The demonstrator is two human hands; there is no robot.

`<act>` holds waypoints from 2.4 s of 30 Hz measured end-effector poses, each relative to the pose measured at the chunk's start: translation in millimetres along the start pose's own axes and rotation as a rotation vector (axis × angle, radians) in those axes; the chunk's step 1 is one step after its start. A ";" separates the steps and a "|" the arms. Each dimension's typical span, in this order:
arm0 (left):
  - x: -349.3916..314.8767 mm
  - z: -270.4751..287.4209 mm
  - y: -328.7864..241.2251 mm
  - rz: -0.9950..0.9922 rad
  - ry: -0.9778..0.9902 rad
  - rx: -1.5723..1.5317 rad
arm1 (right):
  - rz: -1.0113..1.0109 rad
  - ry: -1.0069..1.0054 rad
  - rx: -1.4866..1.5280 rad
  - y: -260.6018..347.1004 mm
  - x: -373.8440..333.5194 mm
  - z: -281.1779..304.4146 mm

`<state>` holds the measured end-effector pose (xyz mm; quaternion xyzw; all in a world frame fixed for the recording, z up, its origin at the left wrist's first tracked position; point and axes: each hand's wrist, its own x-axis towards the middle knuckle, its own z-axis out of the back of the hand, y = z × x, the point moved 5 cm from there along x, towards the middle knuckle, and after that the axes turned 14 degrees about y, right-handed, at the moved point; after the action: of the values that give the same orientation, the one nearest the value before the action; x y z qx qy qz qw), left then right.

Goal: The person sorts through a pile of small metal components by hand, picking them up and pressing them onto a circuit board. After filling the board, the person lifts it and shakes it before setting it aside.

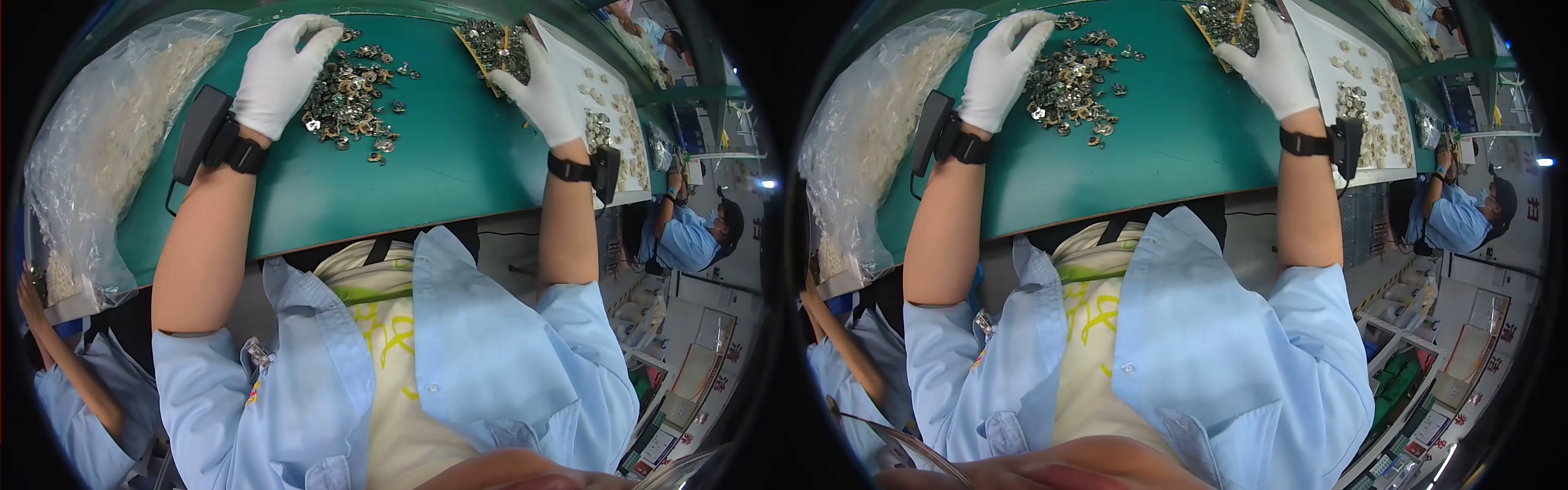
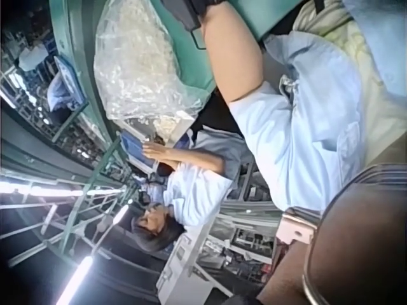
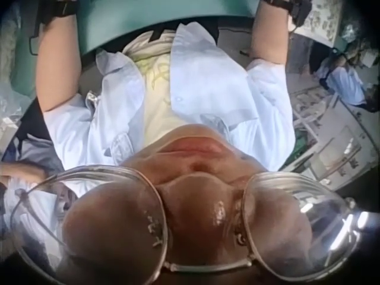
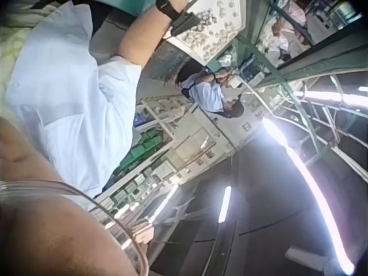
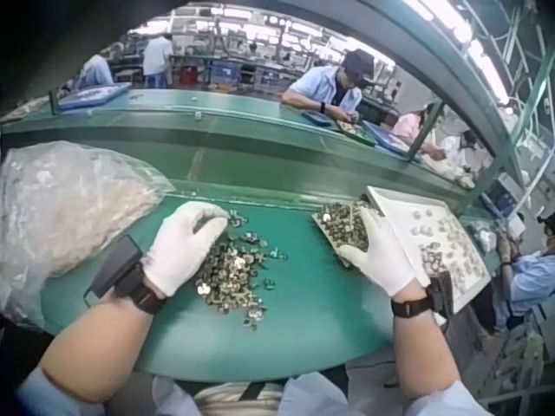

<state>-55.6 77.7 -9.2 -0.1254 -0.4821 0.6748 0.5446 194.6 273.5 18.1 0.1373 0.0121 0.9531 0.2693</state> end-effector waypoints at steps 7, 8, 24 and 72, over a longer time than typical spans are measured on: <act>0.6 5.6 -5.1 0.063 -0.090 -0.161 | -0.086 0.086 0.232 -21.5 5.0 -5.7; 0.8 4.0 -5.8 0.049 -0.077 -0.119 | -0.081 0.082 0.265 -22.8 5.0 -2.9; 4.5 -6.8 -9.7 0.026 -0.059 -0.071 | -0.383 -0.282 0.025 -84.8 -15.2 52.5; -20.6 -23.8 -28.5 0.271 0.534 -1.085 | 0.310 0.343 1.235 111.3 38.8 -3.3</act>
<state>-13.8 70.6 -6.1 -0.6091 -0.5834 0.3420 0.4145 105.2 198.6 35.7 0.1127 0.5794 0.8072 -0.0052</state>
